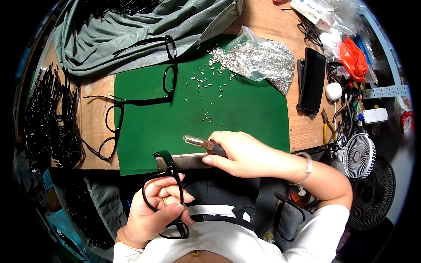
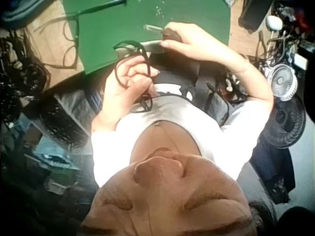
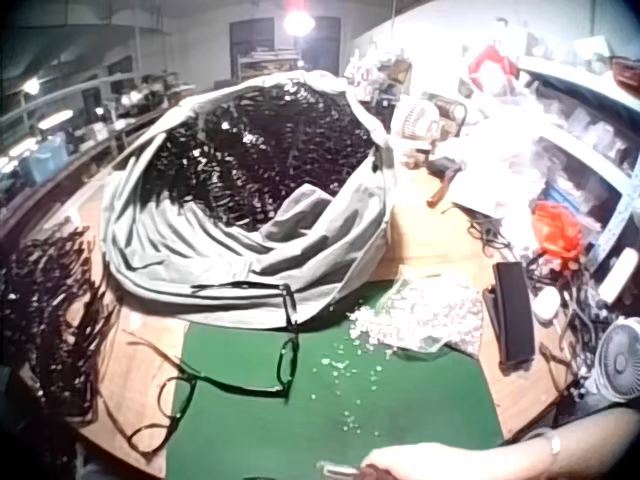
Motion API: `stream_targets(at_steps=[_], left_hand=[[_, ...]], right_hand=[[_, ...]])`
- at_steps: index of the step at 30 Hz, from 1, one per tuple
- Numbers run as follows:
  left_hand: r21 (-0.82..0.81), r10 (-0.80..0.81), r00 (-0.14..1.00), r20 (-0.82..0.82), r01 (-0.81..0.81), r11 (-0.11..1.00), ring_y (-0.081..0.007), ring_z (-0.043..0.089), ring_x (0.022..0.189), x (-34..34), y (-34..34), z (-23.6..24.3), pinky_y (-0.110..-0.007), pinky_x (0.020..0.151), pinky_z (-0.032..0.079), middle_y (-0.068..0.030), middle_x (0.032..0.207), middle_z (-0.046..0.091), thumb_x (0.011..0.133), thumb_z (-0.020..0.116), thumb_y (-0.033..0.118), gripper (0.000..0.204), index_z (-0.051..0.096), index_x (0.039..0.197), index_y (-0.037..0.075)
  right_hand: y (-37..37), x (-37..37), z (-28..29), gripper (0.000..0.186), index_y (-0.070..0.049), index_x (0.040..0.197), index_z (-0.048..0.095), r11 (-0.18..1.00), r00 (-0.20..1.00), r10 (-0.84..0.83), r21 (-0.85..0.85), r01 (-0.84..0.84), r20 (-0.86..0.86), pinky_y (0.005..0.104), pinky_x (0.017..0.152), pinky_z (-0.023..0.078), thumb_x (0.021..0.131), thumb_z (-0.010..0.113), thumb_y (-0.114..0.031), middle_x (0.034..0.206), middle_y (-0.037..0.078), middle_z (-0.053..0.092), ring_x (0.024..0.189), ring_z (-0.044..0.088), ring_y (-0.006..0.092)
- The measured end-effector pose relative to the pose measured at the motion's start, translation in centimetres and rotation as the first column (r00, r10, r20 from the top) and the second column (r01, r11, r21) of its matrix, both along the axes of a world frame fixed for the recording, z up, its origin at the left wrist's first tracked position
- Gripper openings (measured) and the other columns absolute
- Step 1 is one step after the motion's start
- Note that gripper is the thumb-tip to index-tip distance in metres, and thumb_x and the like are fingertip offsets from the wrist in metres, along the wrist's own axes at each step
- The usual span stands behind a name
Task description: The person uses pliers to adjust the arms of multiple black eyeglass frames on a green work mat. They repeatedly pick up frames, bend the temples with pliers, and place them back down, working through a batch of frames.
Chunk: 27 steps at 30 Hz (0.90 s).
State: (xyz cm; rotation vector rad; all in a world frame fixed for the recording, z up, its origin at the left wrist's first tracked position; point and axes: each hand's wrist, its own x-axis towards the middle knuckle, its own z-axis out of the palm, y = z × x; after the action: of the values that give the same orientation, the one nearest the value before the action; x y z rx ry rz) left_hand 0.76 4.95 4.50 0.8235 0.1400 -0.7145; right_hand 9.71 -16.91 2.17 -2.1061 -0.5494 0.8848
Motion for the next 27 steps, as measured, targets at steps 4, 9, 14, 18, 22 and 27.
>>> stream_targets(at_steps=[4,9,14,18,22,27], left_hand=[[0.342,0.018,0.963,0.268,-0.113,0.933,-0.0162,0.061,0.077,-0.2,0.9,1.2,-0.025,0.068,0.048,-0.0150,0.098,0.056,0.081,0.049,-0.006,0.044,0.033,0.122,-0.003],[0.659,-0.115,0.895,0.431,-0.226,0.717,-0.0141,0.058,0.075,4.9,1.3,-2.4,-0.024,0.067,0.047,-0.0146,0.094,0.057,0.085,0.048,0.005,0.034,0.040,0.115,-0.007],[0.573,-0.679,0.600,0.424,-0.758,-0.312,-0.0296,0.051,0.078,7.8,5.5,-1.6,-0.036,0.073,0.043,-0.0146,0.083,0.054,0.085,0.050,0.023,0.035,0.046,0.110,-0.001],[0.683,-0.572,0.717,0.398,-0.648,-0.337,-0.0363,0.055,0.084,9.5,8.2,-5.2,-0.040,0.069,0.044,-0.0215,0.095,0.056,0.085,0.048,0.015,0.029,0.046,0.109,-0.001],[0.731,-0.571,0.726,0.383,-0.616,-0.294,-0.0337,0.056,0.085,10.1,9.6,-5.4,-0.039,0.071,0.045,-0.0197,0.096,0.057,0.080,0.056,0.015,0.033,0.046,0.108,-0.001],[0.600,-0.543,0.504,0.672,-0.800,-0.001,-0.0294,0.055,0.084,13.4,1.5,-4.9,-0.035,0.076,0.043,-0.0165,0.091,0.056,0.076,0.061,0.020,0.032,0.052,0.098,-0.002]], right_hand=[[0.2,-1.1,-1.7,0.025,0.001,0.085,0.052,0.998,0.982,0.051,-0.034,-0.045,0.184,0.0389,0.066,0.044,0.076,0.060,-0.021,0.078,0.017,0.055,0.074,0.055,0.0333],[1.0,-0.6,-1.5,0.022,0.000,0.086,0.053,0.997,0.994,-0.007,-0.072,0.016,0.113,0.0374,0.065,0.043,0.078,0.058,-0.020,0.078,0.016,0.055,0.074,0.054,0.0317],[0.4,-0.7,-1.8,0.024,0.000,0.087,0.053,0.998,0.992,0.026,-0.059,-0.019,0.123,0.0371,0.065,0.043,0.078,0.058,-0.022,0.079,0.016,0.055,0.073,0.055,0.0316],[0.7,-0.5,-1.9,0.024,0.000,0.087,0.053,0.999,0.990,-0.016,-0.028,0.020,0.141,0.0360,0.063,0.044,0.079,0.057,-0.022,0.075,0.016,0.055,0.070,0.055,0.0308],[-0.4,-1.0,-1.9,0.024,0.001,0.087,0.053,0.999,0.993,-0.040,-0.024,0.043,0.109,0.0358,0.063,0.044,0.079,0.057,-0.022,0.075,0.016,0.055,0.070,0.055,0.0308],[0.0,-1.2,-1.8,0.023,0.001,0.086,0.053,0.996,0.989,-0.062,-0.059,0.071,0.136,0.0361,0.063,0.044,0.078,0.058,-0.021,0.075,0.016,0.055,0.070,0.055,0.0313]])
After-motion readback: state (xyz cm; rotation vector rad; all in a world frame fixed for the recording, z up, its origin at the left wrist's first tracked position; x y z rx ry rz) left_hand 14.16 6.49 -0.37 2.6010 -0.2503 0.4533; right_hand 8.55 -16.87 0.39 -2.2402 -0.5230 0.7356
